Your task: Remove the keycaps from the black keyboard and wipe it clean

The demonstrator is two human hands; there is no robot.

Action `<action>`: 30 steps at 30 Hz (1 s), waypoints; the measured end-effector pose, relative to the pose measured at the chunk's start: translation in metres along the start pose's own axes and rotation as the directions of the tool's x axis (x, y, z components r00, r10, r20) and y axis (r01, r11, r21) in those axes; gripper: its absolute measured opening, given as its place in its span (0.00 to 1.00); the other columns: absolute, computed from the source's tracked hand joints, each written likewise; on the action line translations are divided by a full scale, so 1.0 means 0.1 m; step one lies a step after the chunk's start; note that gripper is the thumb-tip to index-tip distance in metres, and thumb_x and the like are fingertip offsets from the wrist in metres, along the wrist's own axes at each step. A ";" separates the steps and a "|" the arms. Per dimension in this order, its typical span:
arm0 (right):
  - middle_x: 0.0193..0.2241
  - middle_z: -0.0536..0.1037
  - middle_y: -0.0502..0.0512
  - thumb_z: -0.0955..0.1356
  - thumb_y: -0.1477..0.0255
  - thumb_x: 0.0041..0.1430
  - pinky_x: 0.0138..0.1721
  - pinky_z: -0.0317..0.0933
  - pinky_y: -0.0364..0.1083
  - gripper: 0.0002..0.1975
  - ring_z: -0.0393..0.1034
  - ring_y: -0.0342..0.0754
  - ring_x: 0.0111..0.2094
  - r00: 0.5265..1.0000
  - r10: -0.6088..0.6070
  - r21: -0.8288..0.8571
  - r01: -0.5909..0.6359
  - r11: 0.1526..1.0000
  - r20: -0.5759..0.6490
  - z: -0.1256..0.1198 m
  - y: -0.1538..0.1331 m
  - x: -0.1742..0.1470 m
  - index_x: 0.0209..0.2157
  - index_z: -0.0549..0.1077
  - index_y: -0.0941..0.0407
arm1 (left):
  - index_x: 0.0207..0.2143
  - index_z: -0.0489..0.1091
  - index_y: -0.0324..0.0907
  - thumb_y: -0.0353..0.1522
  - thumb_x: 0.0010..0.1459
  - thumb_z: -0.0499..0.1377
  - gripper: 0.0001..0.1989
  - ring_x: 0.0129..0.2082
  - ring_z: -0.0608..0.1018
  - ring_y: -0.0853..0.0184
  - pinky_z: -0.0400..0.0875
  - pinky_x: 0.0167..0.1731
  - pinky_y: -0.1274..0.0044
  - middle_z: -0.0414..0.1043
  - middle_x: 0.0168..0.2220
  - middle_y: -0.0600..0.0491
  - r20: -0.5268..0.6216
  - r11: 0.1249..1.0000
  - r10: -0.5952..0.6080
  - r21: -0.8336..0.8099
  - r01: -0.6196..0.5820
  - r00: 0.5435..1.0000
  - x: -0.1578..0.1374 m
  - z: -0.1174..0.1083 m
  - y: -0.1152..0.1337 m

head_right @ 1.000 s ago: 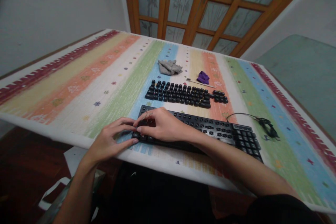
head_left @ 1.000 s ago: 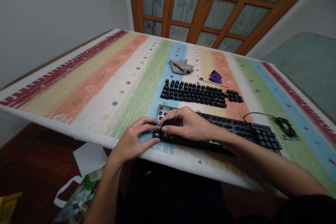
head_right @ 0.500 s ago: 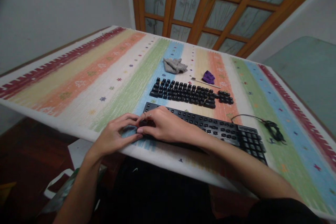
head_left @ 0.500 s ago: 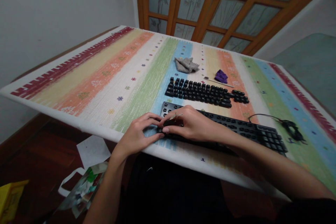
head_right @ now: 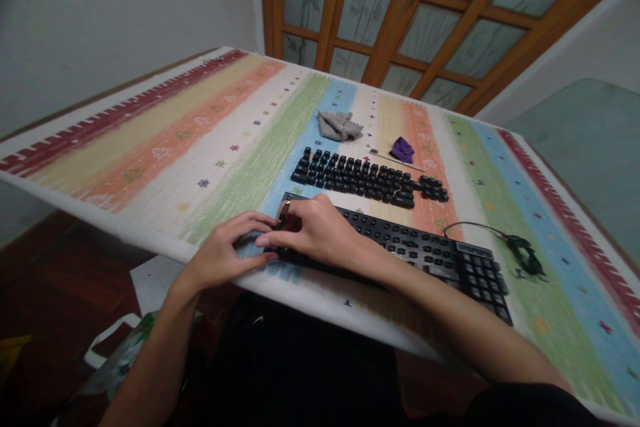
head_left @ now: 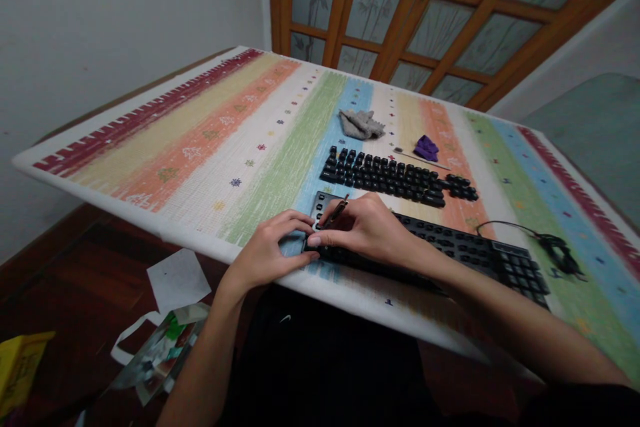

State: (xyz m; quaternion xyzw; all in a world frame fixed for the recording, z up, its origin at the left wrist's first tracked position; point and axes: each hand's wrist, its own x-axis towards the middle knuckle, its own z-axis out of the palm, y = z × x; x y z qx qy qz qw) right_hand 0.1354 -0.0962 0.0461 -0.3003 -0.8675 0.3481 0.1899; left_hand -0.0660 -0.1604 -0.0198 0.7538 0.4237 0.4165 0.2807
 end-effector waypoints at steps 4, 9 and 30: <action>0.18 0.76 0.50 0.70 0.57 0.62 0.23 0.55 0.40 0.19 0.69 0.41 0.19 1.000 0.003 0.010 -0.004 1.000 0.014 0.02 -0.01 -0.04 0.29 0.77 0.59 | 0.39 0.75 0.41 0.30 0.55 0.67 0.09 0.46 0.78 0.63 0.73 0.50 0.67 0.76 0.46 0.49 0.002 1.000 -0.006 0.002 0.006 1.000 -0.01 0.01 -0.01; 0.20 0.77 0.50 0.69 0.59 0.63 0.24 0.58 0.40 0.16 0.70 0.41 0.21 0.999 0.012 0.013 -0.013 1.000 0.040 0.00 0.04 -0.14 0.32 0.77 0.58 | 0.40 0.75 0.42 0.30 0.55 0.67 0.09 0.47 0.78 0.63 0.73 0.51 0.67 0.75 0.47 0.49 0.009 1.000 -0.002 0.012 0.002 1.000 -0.01 0.01 -0.03; 0.27 0.78 0.54 0.66 0.60 0.67 0.31 0.59 0.42 0.17 0.70 0.43 0.26 0.984 -0.167 -0.125 0.173 0.977 0.056 0.20 0.09 -0.04 0.37 0.77 0.60 | 0.41 0.76 0.40 0.30 0.56 0.67 0.10 0.46 0.78 0.63 0.74 0.49 0.69 0.75 0.46 0.48 0.003 1.000 0.018 0.000 -0.018 1.000 -0.02 0.04 -0.08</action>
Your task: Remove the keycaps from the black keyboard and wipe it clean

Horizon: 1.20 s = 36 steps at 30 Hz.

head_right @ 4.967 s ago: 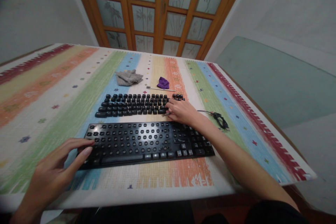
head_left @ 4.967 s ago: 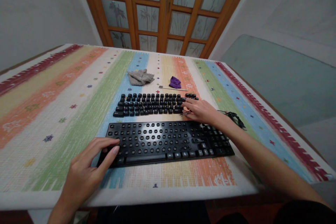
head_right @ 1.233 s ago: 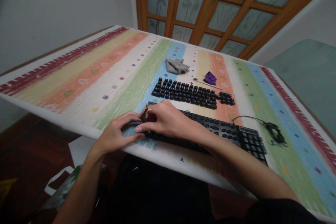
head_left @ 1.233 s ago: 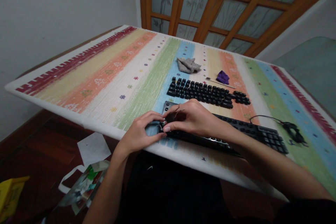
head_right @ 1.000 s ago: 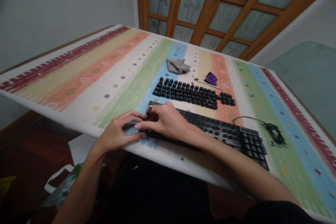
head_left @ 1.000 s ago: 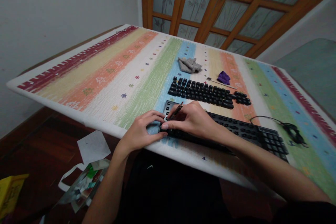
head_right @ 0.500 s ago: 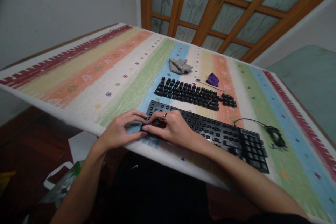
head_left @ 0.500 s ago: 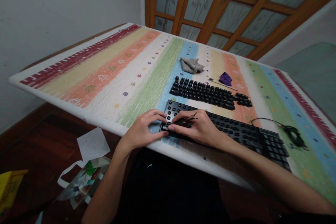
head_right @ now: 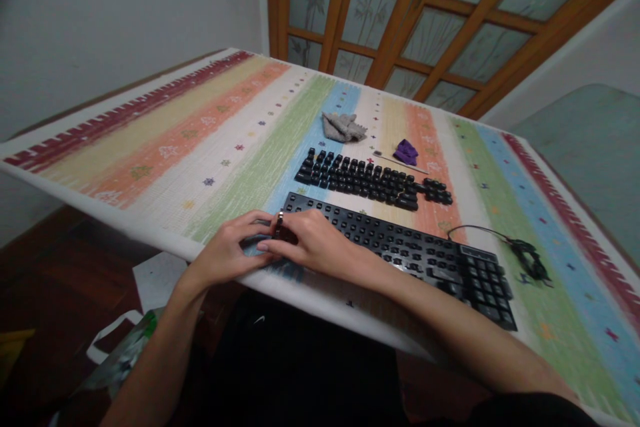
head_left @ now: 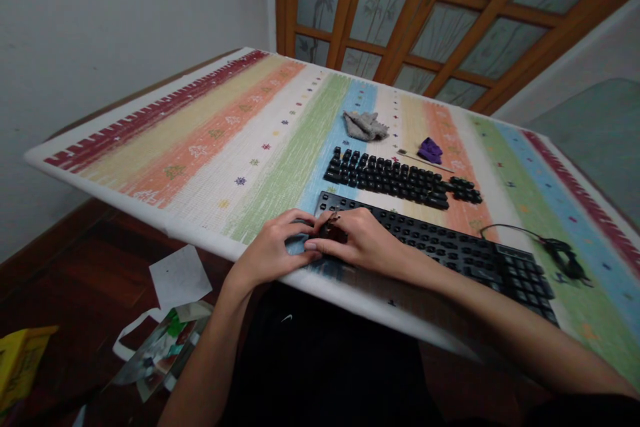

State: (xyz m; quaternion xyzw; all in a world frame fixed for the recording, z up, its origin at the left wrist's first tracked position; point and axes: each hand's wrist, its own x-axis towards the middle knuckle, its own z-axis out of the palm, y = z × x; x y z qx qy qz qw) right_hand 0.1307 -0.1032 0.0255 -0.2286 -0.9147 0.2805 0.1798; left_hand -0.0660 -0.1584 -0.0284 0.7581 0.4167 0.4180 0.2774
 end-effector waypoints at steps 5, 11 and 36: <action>0.20 0.72 0.48 0.66 0.57 0.67 0.27 0.55 0.40 0.20 0.65 0.40 0.21 0.994 0.100 0.051 -0.098 0.994 -0.044 0.00 -0.01 0.09 0.32 0.75 0.60 | 0.39 0.77 0.40 0.29 0.54 0.68 0.09 0.45 0.78 0.63 0.73 0.49 0.70 0.75 0.45 0.49 -0.008 1.000 -0.005 0.028 0.005 1.000 -0.02 0.01 -0.02; 0.19 0.71 0.47 0.67 0.56 0.66 0.25 0.52 0.40 0.21 0.63 0.39 0.21 0.993 0.105 0.083 -0.100 0.992 -0.060 0.03 0.04 0.10 0.28 0.73 0.60 | 0.40 0.76 0.41 0.28 0.53 0.69 0.11 0.46 0.78 0.63 0.72 0.48 0.71 0.75 0.45 0.50 -0.011 0.999 0.008 0.042 -0.007 1.000 -0.01 0.01 -0.03; 0.16 0.71 0.46 0.65 0.55 0.66 0.23 0.54 0.40 0.22 0.64 0.39 0.18 0.968 0.247 0.255 -0.228 0.940 -0.041 0.03 0.16 0.15 0.27 0.70 0.58 | 0.41 0.75 0.40 0.29 0.53 0.70 0.12 0.44 0.79 0.63 0.73 0.49 0.70 0.77 0.43 0.50 -0.001 0.999 -0.018 0.049 0.018 1.000 0.01 0.00 -0.02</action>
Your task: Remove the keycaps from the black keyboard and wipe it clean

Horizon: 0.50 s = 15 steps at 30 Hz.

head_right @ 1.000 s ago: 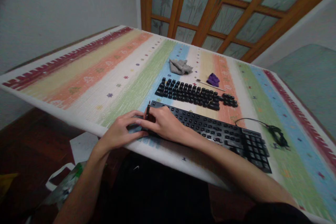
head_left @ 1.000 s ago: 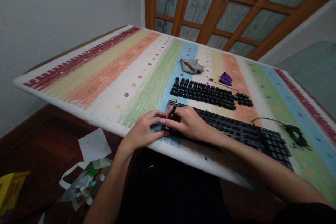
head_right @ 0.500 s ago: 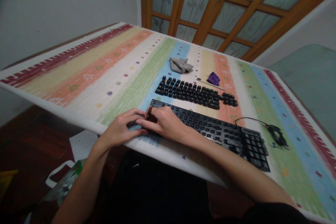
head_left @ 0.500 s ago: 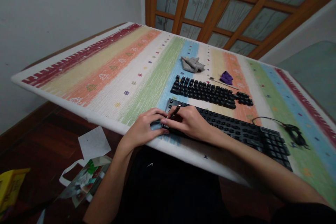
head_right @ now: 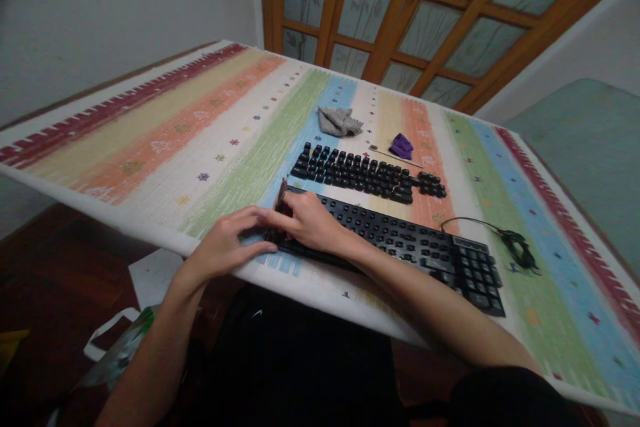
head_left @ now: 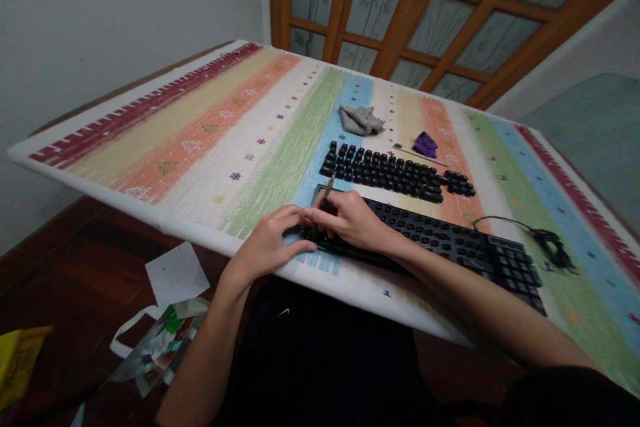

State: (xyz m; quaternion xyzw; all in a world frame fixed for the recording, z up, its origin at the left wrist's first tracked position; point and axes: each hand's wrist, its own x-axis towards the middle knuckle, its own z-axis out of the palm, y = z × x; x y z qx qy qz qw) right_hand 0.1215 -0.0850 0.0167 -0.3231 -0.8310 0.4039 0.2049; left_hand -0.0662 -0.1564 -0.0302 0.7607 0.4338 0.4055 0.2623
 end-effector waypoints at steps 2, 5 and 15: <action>0.16 0.71 0.47 0.66 0.56 0.66 0.22 0.54 0.40 0.21 0.64 0.39 0.17 0.998 0.051 0.046 -0.049 0.998 -0.042 0.00 0.01 0.02 0.25 0.69 0.58 | 0.41 0.76 0.41 0.30 0.54 0.69 0.12 0.45 0.79 0.62 0.73 0.50 0.69 0.77 0.43 0.50 0.003 1.000 -0.003 0.000 0.003 1.000 0.00 0.00 0.00; 0.17 0.71 0.47 0.67 0.58 0.64 0.23 0.53 0.41 0.20 0.64 0.40 0.18 0.998 0.009 0.013 -0.008 1.000 -0.055 -0.04 -0.01 0.03 0.25 0.70 0.58 | 0.42 0.75 0.41 0.33 0.54 0.70 0.13 0.45 0.79 0.62 0.73 0.50 0.69 0.78 0.43 0.50 -0.010 1.000 -0.019 -0.001 0.019 1.000 0.00 0.00 0.02; 0.22 0.72 0.48 0.66 0.60 0.67 0.27 0.55 0.41 0.17 0.63 0.40 0.23 0.986 -0.145 -0.094 0.153 0.984 0.088 -0.22 -0.04 -0.07 0.33 0.74 0.60 | 0.41 0.76 0.41 0.32 0.60 0.64 0.06 0.42 0.80 0.64 0.73 0.48 0.71 0.79 0.41 0.51 -0.015 0.999 -0.022 -0.031 0.021 1.000 0.01 -0.01 0.07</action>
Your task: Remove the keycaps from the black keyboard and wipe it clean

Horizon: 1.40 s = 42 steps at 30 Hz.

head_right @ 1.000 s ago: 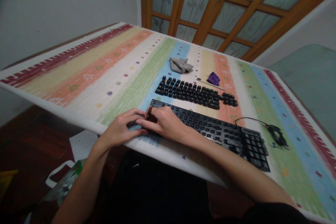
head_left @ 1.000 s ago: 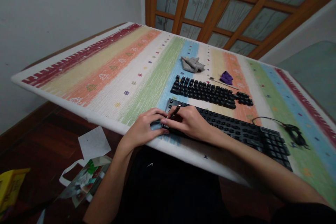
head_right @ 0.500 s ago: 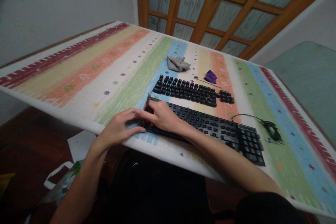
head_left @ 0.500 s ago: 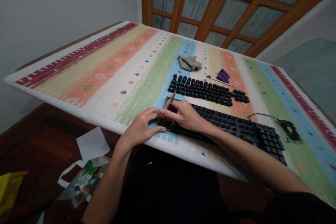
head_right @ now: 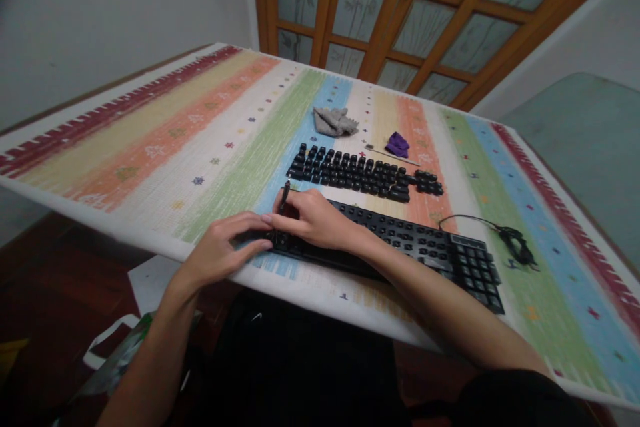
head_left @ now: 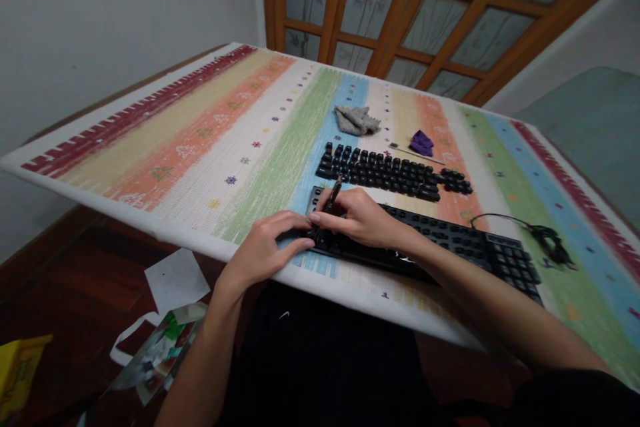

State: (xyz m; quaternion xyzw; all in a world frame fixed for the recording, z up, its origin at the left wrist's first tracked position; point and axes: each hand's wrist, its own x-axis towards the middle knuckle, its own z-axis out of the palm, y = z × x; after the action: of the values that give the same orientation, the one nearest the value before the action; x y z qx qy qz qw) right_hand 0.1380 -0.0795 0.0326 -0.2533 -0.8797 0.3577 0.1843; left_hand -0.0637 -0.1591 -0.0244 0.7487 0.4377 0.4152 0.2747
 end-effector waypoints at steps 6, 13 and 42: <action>0.28 0.76 0.52 0.65 0.64 0.68 0.32 0.60 0.42 0.13 0.68 0.41 0.27 0.994 -0.107 -0.033 0.107 0.994 0.019 0.04 -0.04 -0.09 0.36 0.75 0.60 | 0.43 0.77 0.43 0.30 0.61 0.63 0.07 0.43 0.81 0.64 0.74 0.49 0.70 0.80 0.43 0.51 0.033 1.000 -0.009 0.027 0.008 0.999 -0.04 -0.04 0.02; 0.31 0.79 0.54 0.66 0.66 0.67 0.31 0.64 0.41 0.10 0.71 0.42 0.28 0.970 -0.242 0.011 0.242 0.970 -0.018 0.12 -0.02 -0.18 0.39 0.75 0.60 | 0.45 0.76 0.42 0.32 0.63 0.61 0.09 0.43 0.82 0.62 0.77 0.48 0.69 0.81 0.44 0.49 0.068 0.995 -0.042 0.089 0.036 0.997 -0.09 -0.12 0.12; 0.30 0.79 0.53 0.68 0.66 0.65 0.33 0.66 0.43 0.08 0.73 0.43 0.30 0.863 -0.071 -0.026 0.067 0.997 -0.500 -0.19 0.13 -0.64 0.36 0.74 0.57 | 0.37 0.77 0.40 0.28 0.56 0.63 0.05 0.30 0.81 0.62 0.75 0.35 0.71 0.81 0.31 0.48 0.127 0.886 -0.081 0.463 0.014 0.989 1.20 -0.13 -0.31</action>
State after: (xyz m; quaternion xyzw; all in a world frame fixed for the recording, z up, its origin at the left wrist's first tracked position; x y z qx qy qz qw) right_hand 0.2030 -0.0985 0.0270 -0.3065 -0.8119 0.2696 0.4174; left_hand -0.0557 -0.0380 0.0039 0.8092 0.5211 0.2383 0.1300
